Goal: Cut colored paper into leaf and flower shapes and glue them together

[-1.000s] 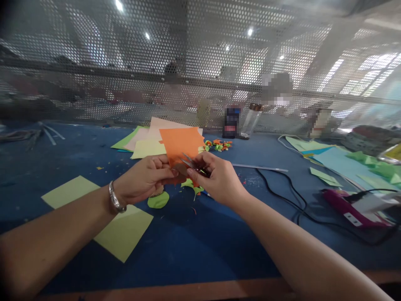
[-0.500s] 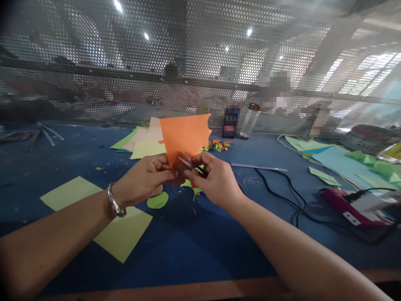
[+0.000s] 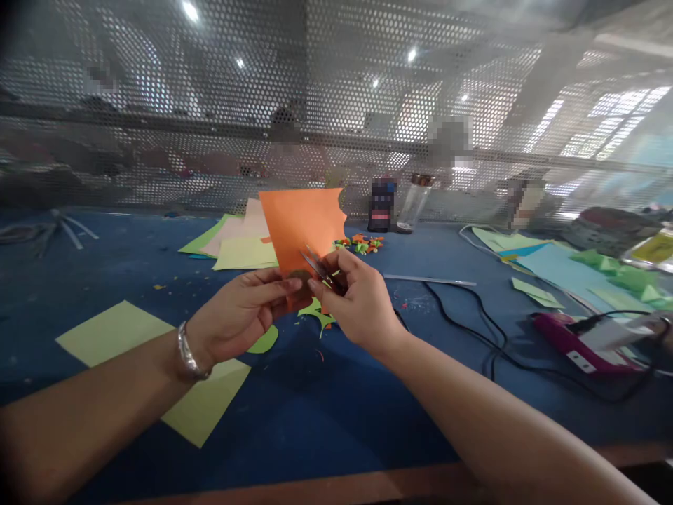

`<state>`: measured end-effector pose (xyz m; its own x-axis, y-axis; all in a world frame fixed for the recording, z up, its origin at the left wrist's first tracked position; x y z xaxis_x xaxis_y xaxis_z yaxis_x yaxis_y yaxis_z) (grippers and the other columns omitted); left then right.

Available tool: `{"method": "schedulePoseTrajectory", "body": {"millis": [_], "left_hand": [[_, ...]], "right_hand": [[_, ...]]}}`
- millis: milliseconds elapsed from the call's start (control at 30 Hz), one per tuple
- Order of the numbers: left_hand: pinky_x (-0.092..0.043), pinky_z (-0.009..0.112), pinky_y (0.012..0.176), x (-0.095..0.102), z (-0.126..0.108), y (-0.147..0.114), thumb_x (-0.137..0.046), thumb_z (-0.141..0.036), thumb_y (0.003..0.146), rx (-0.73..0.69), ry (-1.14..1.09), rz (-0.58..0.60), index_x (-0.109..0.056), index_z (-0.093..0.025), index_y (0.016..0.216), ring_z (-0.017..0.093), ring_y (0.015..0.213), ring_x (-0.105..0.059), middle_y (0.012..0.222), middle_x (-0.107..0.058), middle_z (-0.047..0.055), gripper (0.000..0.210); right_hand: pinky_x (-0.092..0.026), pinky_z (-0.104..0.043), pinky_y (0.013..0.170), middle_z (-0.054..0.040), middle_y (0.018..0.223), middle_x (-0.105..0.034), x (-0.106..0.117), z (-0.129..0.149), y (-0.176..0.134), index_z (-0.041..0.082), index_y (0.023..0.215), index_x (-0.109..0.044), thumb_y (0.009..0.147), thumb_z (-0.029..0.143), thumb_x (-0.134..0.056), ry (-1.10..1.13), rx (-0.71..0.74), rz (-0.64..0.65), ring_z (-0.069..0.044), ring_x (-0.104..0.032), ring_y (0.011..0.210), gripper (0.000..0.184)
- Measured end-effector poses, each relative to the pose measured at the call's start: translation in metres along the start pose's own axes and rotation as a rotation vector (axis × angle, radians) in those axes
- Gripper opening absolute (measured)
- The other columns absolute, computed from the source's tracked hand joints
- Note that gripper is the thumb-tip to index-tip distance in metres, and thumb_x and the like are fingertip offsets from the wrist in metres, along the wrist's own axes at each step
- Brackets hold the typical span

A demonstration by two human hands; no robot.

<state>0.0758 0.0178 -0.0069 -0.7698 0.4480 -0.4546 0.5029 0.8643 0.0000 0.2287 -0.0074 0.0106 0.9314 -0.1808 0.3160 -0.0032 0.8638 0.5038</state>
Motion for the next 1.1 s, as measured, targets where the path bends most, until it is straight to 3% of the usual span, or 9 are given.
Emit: {"method": "schedulePoseTrajectory", "body": {"millis": [333,600,1100], "left_hand": [[-0.055,0.029,0.083,0.015,-0.011,0.002,-0.081,-0.021,0.078,-0.056,0.047,-0.142,-0.077,-0.017,0.087,0.015,0.087,-0.069,0.095,-0.074,0.003,0.010],[-0.051,0.025,0.076,0.015,-0.014,0.002,-0.082,-0.024,0.078,-0.104,0.050,-0.140,-0.073,-0.018,0.085,0.017,0.092,-0.070,0.093,-0.074,0.003,0.013],[-0.044,0.023,0.070,0.005,-0.011,-0.003,-0.086,-0.026,0.073,-0.154,0.028,-0.153,-0.076,-0.018,0.089,0.013,0.084,-0.068,0.088,-0.075,0.002,0.020]], "right_hand": [[-0.039,-0.025,0.054,-0.0012,0.078,-0.059,-0.001,-0.004,0.001,0.019,0.087,-0.061,0.086,0.054,-0.071,0.032,-0.039,0.074,-0.011,-0.049,0.063,0.037],[-0.023,-0.025,0.048,0.0056,0.060,-0.042,-0.005,-0.008,0.001,0.018,0.086,-0.062,0.091,0.061,-0.061,-0.017,-0.120,0.171,-0.009,-0.033,0.053,0.043],[-0.021,-0.025,0.046,0.0073,0.059,-0.034,-0.007,-0.007,0.002,0.020,0.078,-0.055,0.091,0.062,-0.060,0.134,-0.100,0.209,-0.008,-0.026,0.051,0.045]]}}
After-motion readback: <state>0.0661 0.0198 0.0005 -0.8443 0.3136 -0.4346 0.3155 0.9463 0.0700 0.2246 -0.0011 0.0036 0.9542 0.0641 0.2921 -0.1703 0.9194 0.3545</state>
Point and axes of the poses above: each hand's wrist, its own y-axis towards the middle knuckle, its own x-axis out of the back of the hand, z = x × y, the point moved 5 cm from there along y, towards the middle knuckle
